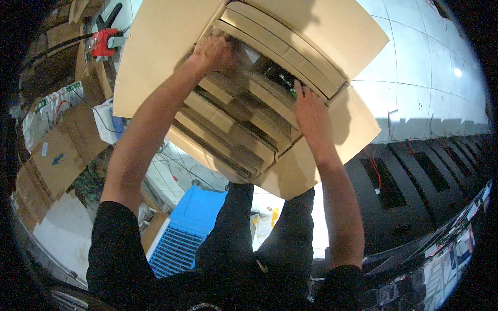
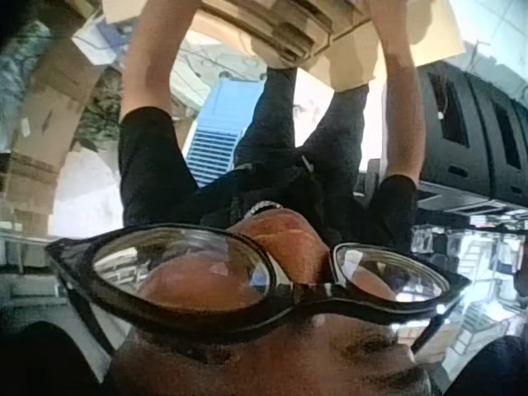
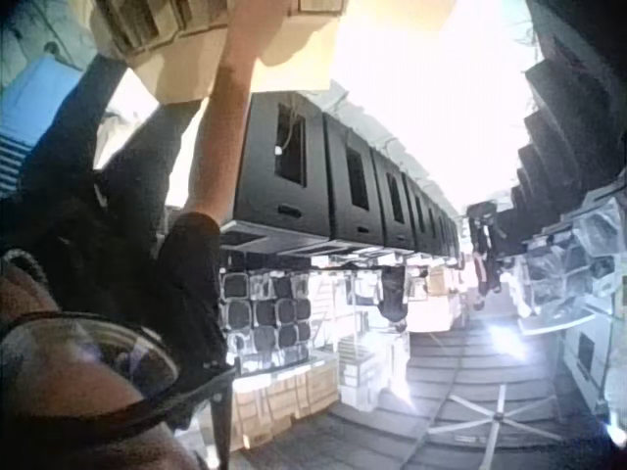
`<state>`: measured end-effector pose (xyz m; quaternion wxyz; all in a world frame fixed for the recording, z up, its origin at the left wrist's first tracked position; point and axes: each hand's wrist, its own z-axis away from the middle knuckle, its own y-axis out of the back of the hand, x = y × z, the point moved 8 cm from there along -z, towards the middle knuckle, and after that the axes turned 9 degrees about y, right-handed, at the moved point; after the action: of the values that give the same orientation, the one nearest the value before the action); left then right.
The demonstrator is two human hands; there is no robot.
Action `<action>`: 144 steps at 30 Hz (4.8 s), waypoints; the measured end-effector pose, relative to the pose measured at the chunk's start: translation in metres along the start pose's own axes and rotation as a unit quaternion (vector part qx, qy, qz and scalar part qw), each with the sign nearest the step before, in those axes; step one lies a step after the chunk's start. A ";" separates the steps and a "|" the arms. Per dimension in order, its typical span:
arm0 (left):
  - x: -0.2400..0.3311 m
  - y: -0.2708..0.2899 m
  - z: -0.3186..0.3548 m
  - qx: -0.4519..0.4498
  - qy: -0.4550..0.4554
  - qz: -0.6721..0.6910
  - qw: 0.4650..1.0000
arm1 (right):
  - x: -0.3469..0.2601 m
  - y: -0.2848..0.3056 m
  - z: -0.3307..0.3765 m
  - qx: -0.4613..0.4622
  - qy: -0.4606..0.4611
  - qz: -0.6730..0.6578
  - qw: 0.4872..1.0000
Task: The person unpacks multiple electronic circuit boards from a cardboard box and places them one by one into open black plastic enclosures arranged on the floor. The person repeatedly reaches into the box, removes a board, and sets it into an enclosure.
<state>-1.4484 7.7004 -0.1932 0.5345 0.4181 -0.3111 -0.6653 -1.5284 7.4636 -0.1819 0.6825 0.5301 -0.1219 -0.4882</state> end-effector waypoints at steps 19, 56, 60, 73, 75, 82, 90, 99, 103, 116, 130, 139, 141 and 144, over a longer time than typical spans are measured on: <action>-0.017 0.008 -0.056 -0.003 -0.068 -0.053 0.996 | 0.030 -0.026 -0.001 -0.005 0.027 0.121 0.992; -0.034 0.112 0.019 0.203 -0.226 0.031 0.952 | 0.047 0.049 0.079 0.294 0.006 -0.110 0.949; -0.039 0.217 0.088 0.276 -0.211 0.073 0.935 | 0.041 0.107 0.122 0.408 0.010 -0.147 0.901; -0.003 0.233 0.233 -0.149 0.215 0.635 0.727 | 0.070 0.159 0.311 0.405 -0.130 -0.725 0.542; 0.019 0.192 0.249 -0.193 0.211 0.704 0.650 | 0.070 0.118 0.350 0.365 -0.212 -0.682 0.597; 0.200 0.203 0.376 -0.285 -0.013 0.717 0.635 | 0.017 0.070 0.593 0.454 -0.441 -0.613 0.472; 0.358 0.228 0.382 -0.386 -0.120 0.653 0.641 | -0.004 0.010 0.730 0.643 -0.351 -0.647 0.212; 0.578 0.286 0.348 -0.228 -0.200 0.588 0.750 | 0.150 -0.084 0.811 0.722 -0.374 -0.567 0.128; 0.638 0.281 0.313 -0.272 -0.199 0.565 0.754 | 0.207 -0.077 0.813 0.743 -0.319 -0.581 0.097; 0.694 0.265 0.297 -0.197 -0.215 0.496 0.818 | 0.259 -0.144 0.814 0.737 -0.322 -0.587 0.093; 0.416 0.135 0.292 -0.091 -0.062 0.609 0.785 | 0.208 -0.039 0.906 0.659 -0.673 -0.106 0.317; 0.109 0.014 0.277 -0.062 0.227 0.614 0.753 | 0.117 0.448 0.598 0.819 -0.006 -0.323 0.474; 0.093 0.009 0.266 -0.066 0.252 0.630 0.732 | 0.026 0.541 0.575 0.782 0.196 -0.263 0.531; 0.068 0.013 0.259 -0.068 0.279 0.648 0.705 | -0.105 0.611 0.559 0.723 0.372 0.004 0.582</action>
<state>-1.6787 7.6227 -0.0788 0.9234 0.2423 -0.2965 -0.0274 -1.6347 7.1850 0.5978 0.0611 0.9832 -0.1719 0.0039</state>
